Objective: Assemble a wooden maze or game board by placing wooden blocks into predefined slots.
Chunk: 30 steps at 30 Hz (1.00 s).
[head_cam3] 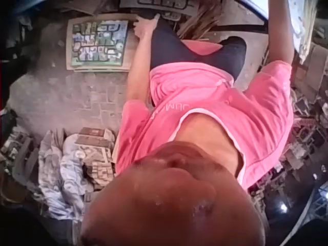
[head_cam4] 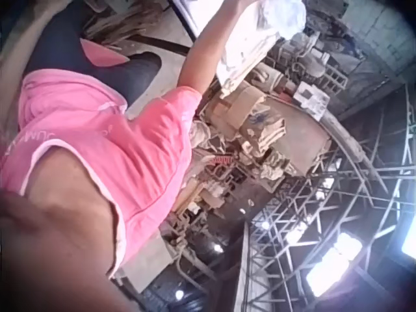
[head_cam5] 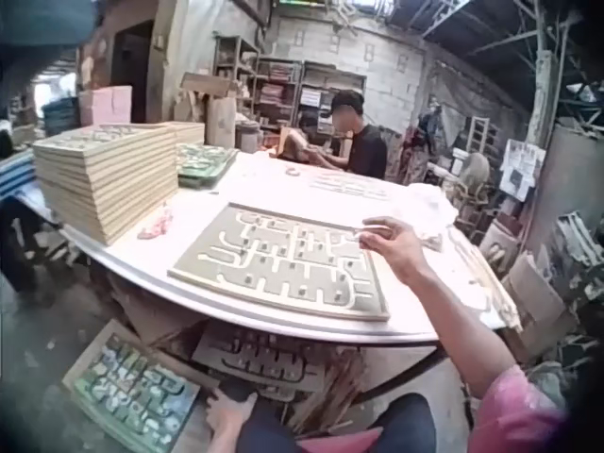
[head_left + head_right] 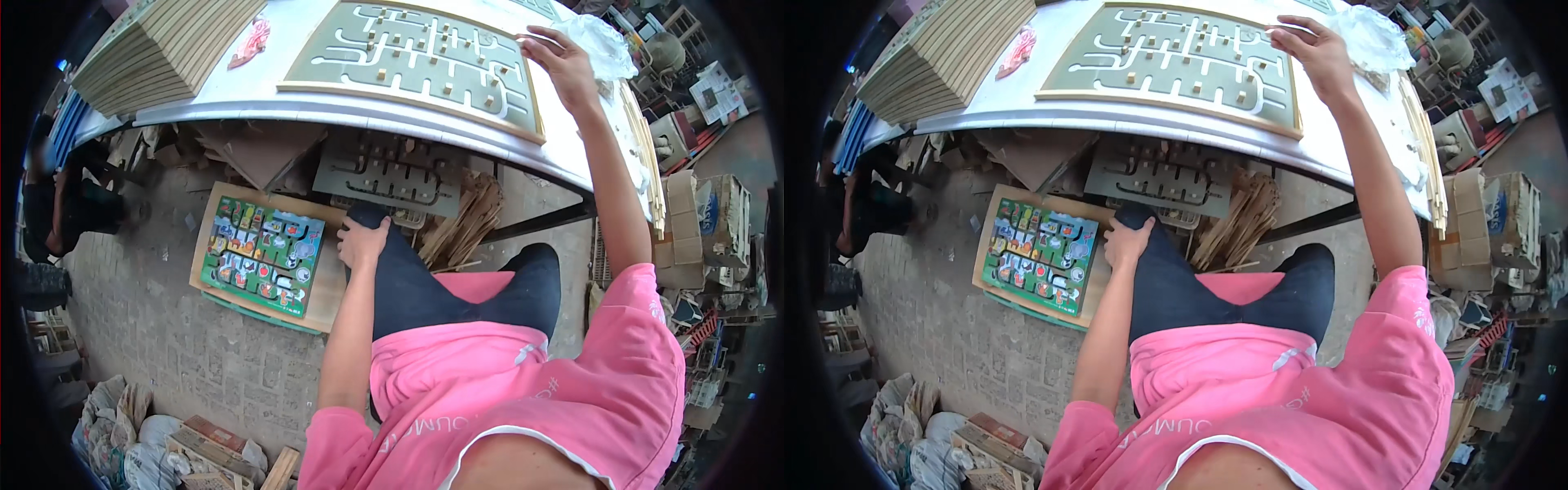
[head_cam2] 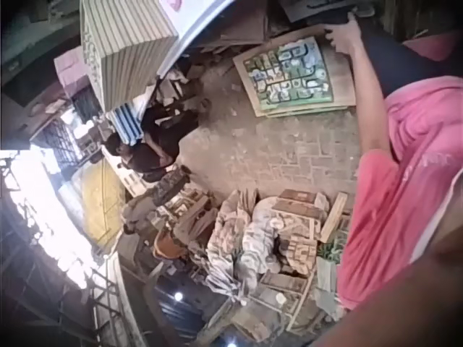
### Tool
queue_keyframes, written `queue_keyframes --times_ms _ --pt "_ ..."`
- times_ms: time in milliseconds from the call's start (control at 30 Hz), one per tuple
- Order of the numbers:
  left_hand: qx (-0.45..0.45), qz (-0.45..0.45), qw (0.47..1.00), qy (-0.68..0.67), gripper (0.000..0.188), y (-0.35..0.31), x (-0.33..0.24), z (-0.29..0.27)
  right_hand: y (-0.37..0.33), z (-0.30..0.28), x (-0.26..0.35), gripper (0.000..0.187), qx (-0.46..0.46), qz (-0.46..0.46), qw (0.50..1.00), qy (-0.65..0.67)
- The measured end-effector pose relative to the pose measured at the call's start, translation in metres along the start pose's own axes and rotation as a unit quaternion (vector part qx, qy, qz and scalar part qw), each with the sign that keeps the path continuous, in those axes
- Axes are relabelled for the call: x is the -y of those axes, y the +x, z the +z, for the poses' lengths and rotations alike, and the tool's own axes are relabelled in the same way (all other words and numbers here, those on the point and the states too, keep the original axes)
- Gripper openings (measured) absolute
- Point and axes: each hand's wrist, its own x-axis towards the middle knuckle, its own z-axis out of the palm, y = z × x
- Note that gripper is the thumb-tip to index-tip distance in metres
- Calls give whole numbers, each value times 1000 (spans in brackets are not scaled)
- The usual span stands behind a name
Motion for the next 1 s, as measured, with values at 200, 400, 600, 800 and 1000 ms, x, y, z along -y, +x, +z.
queue_keyframes --times_ms 200,400,600,800,1000 --pt "-9 -52 999 8 102 17 -13 -1 60 13 -38 36 9 -3 997 -80" --pt "-3 -69 997 23 105 24 -22 0 103 21 -74 34 73 -26 972 -222" --pt "-7 -77 996 50 106 33 -27 7 112 29 -87 33 79 -9 966 -245" --pt "-11 -73 996 48 105 36 -27 7 112 34 -84 33 81 16 964 -253" --pt "-16 -69 996 44 104 36 -29 7 111 33 -82 33 85 14 955 -285"
